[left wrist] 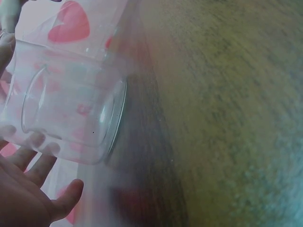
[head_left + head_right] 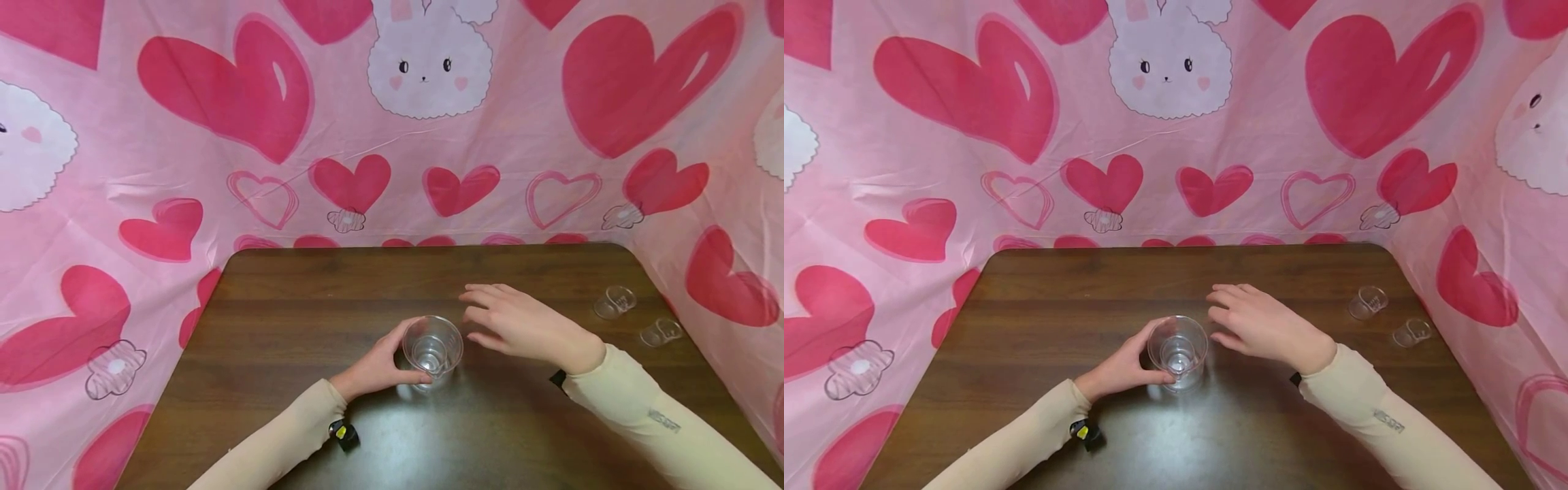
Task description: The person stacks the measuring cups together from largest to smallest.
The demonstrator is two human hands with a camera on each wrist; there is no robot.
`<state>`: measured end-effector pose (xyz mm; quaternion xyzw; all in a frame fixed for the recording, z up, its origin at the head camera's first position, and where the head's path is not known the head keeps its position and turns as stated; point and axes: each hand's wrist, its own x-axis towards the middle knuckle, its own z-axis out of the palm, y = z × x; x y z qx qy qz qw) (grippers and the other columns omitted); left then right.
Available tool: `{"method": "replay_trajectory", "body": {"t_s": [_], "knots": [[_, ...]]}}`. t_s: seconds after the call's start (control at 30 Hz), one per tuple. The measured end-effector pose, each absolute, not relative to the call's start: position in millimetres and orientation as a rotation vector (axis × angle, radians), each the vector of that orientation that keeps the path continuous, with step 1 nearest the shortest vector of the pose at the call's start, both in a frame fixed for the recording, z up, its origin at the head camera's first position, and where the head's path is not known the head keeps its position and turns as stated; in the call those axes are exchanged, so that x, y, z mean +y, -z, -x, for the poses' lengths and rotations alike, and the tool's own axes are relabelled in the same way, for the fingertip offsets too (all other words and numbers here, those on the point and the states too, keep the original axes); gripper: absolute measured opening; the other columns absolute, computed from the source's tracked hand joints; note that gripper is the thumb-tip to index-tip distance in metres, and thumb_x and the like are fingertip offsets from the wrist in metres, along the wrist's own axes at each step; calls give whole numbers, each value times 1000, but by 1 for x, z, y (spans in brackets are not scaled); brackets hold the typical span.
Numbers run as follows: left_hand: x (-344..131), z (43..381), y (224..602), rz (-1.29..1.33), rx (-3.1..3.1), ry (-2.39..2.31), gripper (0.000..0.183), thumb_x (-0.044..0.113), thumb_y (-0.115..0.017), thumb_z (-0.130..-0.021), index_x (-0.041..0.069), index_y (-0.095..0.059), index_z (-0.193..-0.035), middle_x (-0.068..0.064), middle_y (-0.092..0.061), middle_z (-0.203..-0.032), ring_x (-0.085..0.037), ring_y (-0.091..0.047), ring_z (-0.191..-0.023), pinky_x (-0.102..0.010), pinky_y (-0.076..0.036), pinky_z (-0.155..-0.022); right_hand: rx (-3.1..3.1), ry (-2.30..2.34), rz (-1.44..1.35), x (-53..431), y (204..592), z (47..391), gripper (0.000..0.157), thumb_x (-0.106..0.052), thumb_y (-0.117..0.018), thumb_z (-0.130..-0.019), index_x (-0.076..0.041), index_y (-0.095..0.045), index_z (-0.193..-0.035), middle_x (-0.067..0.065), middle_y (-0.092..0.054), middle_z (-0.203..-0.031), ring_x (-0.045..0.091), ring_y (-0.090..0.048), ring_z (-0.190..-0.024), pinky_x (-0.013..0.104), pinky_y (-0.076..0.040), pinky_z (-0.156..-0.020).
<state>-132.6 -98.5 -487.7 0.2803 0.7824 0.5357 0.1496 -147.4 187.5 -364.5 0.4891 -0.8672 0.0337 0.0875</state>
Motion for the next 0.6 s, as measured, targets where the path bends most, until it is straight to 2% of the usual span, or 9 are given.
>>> {"method": "replay_trajectory", "body": {"t_s": [0.6], "knots": [[-99,133,485,-817,2231,-1545,93,24,-92,-82,28,-38,-157,10,-47,-157,-11,-46,-141,-39,-36,-119,-2581,-135,-1377,219,372,142,23,-22,-85,-86,-11,-70,-99,17,-70,-122,36,-65,-119,54,-54,-97]]}}
